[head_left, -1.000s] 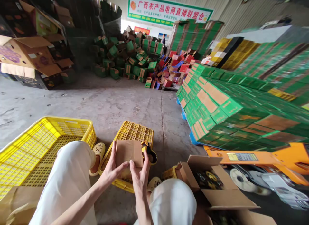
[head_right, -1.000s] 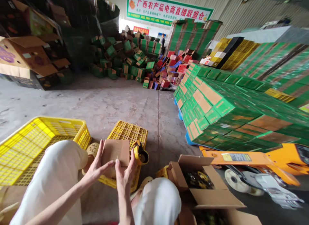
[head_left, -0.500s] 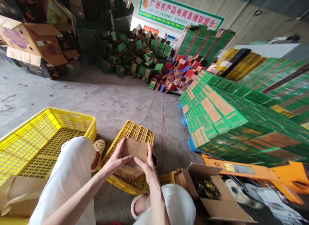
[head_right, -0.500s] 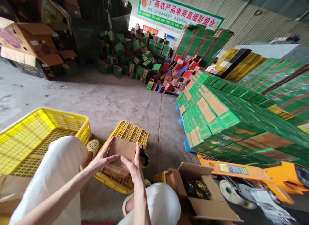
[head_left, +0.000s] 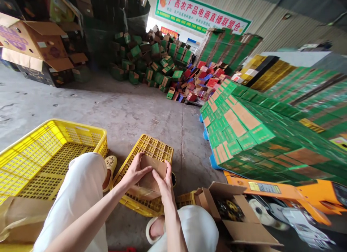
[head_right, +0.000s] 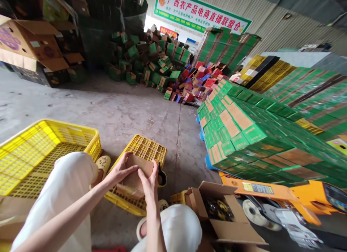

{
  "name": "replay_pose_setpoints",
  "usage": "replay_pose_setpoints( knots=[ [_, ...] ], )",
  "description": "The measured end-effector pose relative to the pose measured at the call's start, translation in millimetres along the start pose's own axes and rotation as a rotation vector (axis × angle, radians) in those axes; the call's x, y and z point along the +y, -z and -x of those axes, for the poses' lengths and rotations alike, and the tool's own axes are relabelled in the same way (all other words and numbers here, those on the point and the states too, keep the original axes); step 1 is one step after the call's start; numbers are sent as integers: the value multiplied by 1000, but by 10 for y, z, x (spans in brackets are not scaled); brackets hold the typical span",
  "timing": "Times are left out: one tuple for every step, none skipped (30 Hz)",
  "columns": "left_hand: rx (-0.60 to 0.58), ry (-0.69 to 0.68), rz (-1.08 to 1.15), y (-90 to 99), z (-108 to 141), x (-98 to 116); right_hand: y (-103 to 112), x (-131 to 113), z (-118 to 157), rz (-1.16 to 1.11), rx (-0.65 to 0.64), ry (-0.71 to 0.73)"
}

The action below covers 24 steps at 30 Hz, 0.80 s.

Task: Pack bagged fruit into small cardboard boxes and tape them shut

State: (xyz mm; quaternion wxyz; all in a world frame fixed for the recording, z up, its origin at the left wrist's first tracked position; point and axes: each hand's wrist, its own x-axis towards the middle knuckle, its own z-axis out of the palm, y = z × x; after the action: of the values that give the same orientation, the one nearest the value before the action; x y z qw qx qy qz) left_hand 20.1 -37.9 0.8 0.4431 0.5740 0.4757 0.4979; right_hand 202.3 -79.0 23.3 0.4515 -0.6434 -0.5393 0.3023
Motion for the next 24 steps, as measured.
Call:
replay_pose_setpoints(
  knots=[
    [-1, -1, -16, 6, -7, 16, 4, -6, -1, -21, -8, -29],
    [4, -1, -37, 14, -13, 31, 5, -13, -5, -45, -16, -65],
    [12, -3, -60, 21, -20, 44, 2, -21, -14, -60, -16, -97],
    [20, -5, -86, 27, -28, 53, -4, -30, -29, -57, 2, -110],
    [28, -6, -116, 31, -41, 59, -12, -40, -50, -45, 23, -112],
    [34, -5, -149, 31, -59, 61, -21, -51, -75, -30, 46, -108],
    [40, 0, -186, 28, -83, 61, -28, -63, -102, -13, 65, -99],
    [45, 8, -226, 22, -112, 59, -33, -76, -129, 4, 80, -86],
    [50, 16, -265, 15, -145, 55, -34, -91, -155, 21, 90, -70],
    [54, 24, -304, 6, -179, 50, -31, -108, -178, 36, 96, -53],
    [54, 29, -342, -1, -212, 46, -26, -125, -197, 49, 96, -39],
    [50, 32, -378, -6, -243, 43, -19, -143, -213, 60, 90, -29],
    [43, 33, -410, -8, -270, 41, -11, -159, -226, 68, 82, -24],
    [36, 33, -436, -8, -293, 41, -5, -173, -237, 74, 72, -22],
    [28, 30, -459, -7, -311, 43, -1, -183, -246, 78, 62, -22],
    [21, 25, -476, -4, -323, 44, 0, -190, -256, 81, 55, -21],
    [14, 18, -488, -1, -332, 47, -2, -193, -265, 83, 49, -17],
    [10, 8, -499, 0, -336, 48, -5, -192, -275, 88, 45, -7],
    [8, -4, -509, 0, -338, 49, -11, -189, -285, 98, 42, 7],
    [6, -17, -517, -1, -338, 50, -16, -185, -297, 113, 37, 25],
    [6, -30, -527, -4, -338, 50, -22, -181, -311, 133, 30, 42],
    [5, -40, -538, -7, -339, 50, -26, -181, -328, 156, 18, 57],
    [3, -44, -550, -10, -342, 52, -30, -183, -347, 176, -1, 64],
    [-2, -40, -564, -11, -348, 55, -31, -190, -370, 185, -24, 64]
  ],
)
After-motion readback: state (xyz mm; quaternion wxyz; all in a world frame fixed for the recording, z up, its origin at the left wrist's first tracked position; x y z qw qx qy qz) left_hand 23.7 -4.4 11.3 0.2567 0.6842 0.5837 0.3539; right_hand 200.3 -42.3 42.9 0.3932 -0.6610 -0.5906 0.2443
